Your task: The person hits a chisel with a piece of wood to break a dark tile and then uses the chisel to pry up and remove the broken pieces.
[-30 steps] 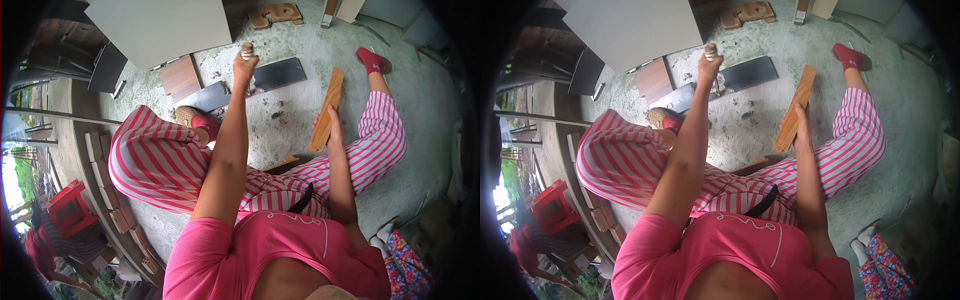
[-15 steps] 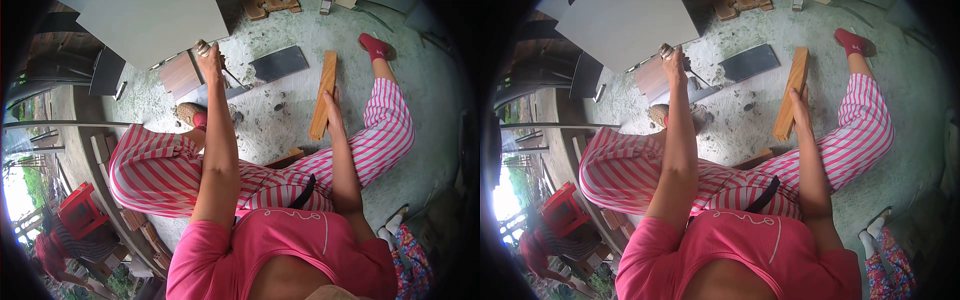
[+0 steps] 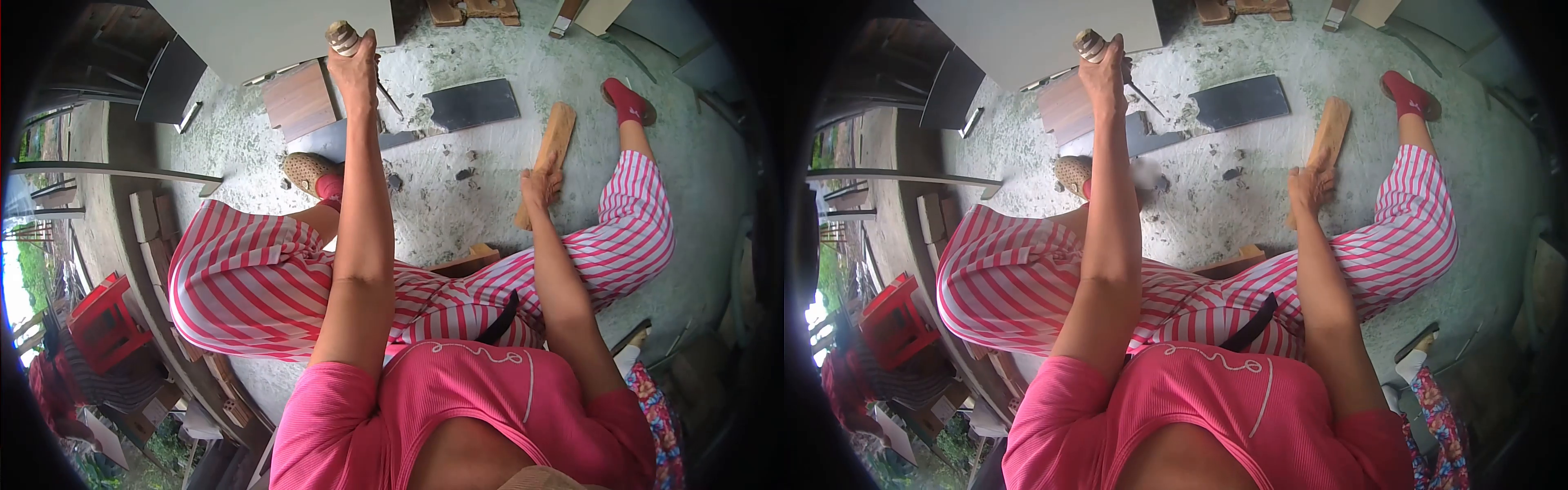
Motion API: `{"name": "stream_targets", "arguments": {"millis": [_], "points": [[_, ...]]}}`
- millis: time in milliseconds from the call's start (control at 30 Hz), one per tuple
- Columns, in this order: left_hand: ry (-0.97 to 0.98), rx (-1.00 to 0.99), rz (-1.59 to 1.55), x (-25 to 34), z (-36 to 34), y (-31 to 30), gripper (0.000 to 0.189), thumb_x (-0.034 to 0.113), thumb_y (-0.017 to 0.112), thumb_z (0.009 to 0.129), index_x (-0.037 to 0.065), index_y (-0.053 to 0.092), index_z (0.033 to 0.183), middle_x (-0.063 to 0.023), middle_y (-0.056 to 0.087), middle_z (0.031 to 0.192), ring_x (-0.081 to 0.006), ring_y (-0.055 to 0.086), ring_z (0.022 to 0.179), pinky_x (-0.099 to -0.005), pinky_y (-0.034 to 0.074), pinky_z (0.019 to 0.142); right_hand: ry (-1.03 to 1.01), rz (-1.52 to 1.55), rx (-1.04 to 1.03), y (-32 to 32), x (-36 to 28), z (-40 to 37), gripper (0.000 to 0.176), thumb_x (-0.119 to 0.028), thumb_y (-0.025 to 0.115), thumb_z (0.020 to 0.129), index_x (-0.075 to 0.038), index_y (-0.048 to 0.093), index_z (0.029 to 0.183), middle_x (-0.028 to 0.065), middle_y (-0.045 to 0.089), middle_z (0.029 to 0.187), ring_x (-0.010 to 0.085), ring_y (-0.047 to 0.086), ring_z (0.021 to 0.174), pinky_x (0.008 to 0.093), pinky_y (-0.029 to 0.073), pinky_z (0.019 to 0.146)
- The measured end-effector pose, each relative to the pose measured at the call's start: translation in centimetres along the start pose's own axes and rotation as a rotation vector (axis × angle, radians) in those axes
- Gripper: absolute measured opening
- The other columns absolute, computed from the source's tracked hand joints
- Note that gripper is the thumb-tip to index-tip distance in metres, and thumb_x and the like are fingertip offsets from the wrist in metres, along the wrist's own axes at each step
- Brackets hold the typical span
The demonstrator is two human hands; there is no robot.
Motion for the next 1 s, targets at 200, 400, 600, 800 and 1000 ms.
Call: {"name": "stream_targets", "arguments": {"millis": [200,400,600,800,1000], "points": [[0.007,0.056,0.005,0.0,-0.1,-2.4,0.023,0.014,0.072,0.078,0.006,0.051,0.085,-0.0019,0.055,0.068,-0.0104,0.052,0.055,-0.0231,0.041,0.047,-0.609,0.091,0.056,-1.5,-10.1,-3.6,0.082,-0.029,0.062,0.084,-0.023,0.009,0.146,0.0225,0.016,0.146,0.0437,0.018,0.134,0.0625,0.021,0.102],[0.082,0.072,-0.012,1.4,-0.8,-4.1,0.024,0.014,0.072,0.08,0.006,0.05,0.086,-0.0019,0.054,0.067,-0.0106,0.053,0.055,-0.0231,0.041,0.047,-0.881,-0.053,-0.084,2.6,-18.7,-6.7,0.066,-0.035,0.065,0.082,-0.022,0.035,0.14,0.0163,0.016,0.149,0.0411,0.009,0.138,0.0604,0.017,0.106],[0.013,0.113,0.0,1.8,-0.6,-5.6,0.021,0.015,0.071,0.079,0.005,0.054,0.087,-0.003,0.057,0.071,-0.0107,0.054,0.057,-0.0231,0.043,0.051,-1.115,-0.156,-0.109,4.1,-24.3,-8.9,0.057,-0.032,0.067,0.081,-0.018,0.046,0.132,0.0159,0.017,0.148,0.0397,0.007,0.138,0.0605,0.012,0.108],[0.021,0.181,0.011,2.4,-0.5,-8.2,0.021,0.015,0.071,0.08,0.005,0.054,0.087,-0.0035,0.058,0.071,-0.0115,0.055,0.058,-0.0251,0.047,0.053,-1.169,-0.243,-0.093,6.3,-26.2,-9.7,0.049,-0.032,0.068,0.079,-0.013,0.051,0.121,0.0169,0.02,0.146,0.0406,0.009,0.138,0.0619,0.013,0.107],[0.072,0.265,-0.053,2.2,0.6,-10.4,0.021,0.016,0.071,0.081,0.006,0.054,0.087,-0.0033,0.056,0.07,-0.0126,0.055,0.058,-0.0267,0.048,0.054,-1.203,-0.252,-0.055,7.2,-26.8,-9.9,0.039,-0.028,0.068,0.079,-0.01,0.056,0.111,0.0163,0.027,0.141,0.04,0.015,0.136,0.0619,0.016,0.106]]}}
Point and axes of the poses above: each hand's wrist, its own z-axis towards the middle knuckle, its own y-axis out of the palm, x = y × z, the point moved 9 cm from there along z, towards the middle knuckle
